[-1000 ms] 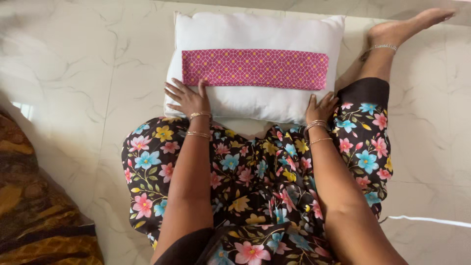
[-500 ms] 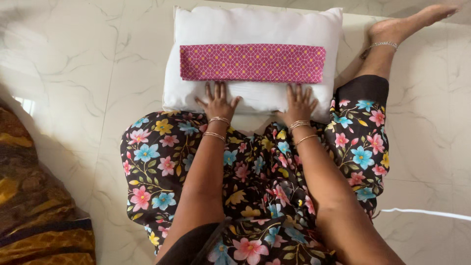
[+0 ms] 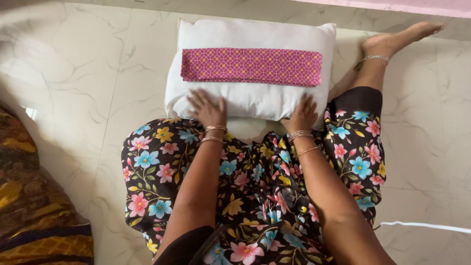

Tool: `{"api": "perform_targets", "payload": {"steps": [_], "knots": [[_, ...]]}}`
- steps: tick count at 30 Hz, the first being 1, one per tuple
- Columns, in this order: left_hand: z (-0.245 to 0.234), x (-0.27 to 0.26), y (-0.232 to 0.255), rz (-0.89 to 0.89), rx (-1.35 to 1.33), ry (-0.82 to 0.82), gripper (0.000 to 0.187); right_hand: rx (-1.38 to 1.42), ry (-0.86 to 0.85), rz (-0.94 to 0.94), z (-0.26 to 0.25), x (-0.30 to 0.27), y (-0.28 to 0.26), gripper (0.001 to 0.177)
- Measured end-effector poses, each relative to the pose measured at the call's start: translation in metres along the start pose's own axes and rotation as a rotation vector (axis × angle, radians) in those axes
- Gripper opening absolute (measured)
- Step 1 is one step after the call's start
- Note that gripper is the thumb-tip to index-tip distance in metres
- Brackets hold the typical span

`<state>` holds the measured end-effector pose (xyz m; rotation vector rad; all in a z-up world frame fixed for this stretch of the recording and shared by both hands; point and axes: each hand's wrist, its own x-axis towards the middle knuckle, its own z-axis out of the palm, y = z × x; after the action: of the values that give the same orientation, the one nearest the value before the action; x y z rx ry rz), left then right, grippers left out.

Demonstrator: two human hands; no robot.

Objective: The person places a pink patterned fabric strip on a white pillow, smooths it, and then removes a green checkered pillowcase from another pillow. They then smooth the white pillow.

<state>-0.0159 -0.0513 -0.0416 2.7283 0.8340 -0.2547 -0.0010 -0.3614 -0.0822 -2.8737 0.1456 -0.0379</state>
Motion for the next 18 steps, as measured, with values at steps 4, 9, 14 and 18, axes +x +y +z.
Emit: {"api": "perform_targets", "payload": {"steps": [4,9,14,18], "knots": [[-0.016,-0.04,0.035,0.637,0.193,-0.084,0.086,-0.062,0.153,-0.564,-0.005,-0.019,-0.052,0.116],[-0.013,-0.027,0.027,0.406,0.149,-0.135,0.078,-0.194,-0.081,-0.324,-0.011,-0.005,-0.053,0.114],[-0.003,0.013,0.002,0.015,-0.015,-0.155,0.08,-0.092,-0.165,0.039,-0.011,0.025,0.003,0.117],[0.008,0.048,-0.022,-0.37,-0.292,-0.159,0.105,-0.104,-0.1,-0.038,0.009,0.037,0.043,0.12]]}}
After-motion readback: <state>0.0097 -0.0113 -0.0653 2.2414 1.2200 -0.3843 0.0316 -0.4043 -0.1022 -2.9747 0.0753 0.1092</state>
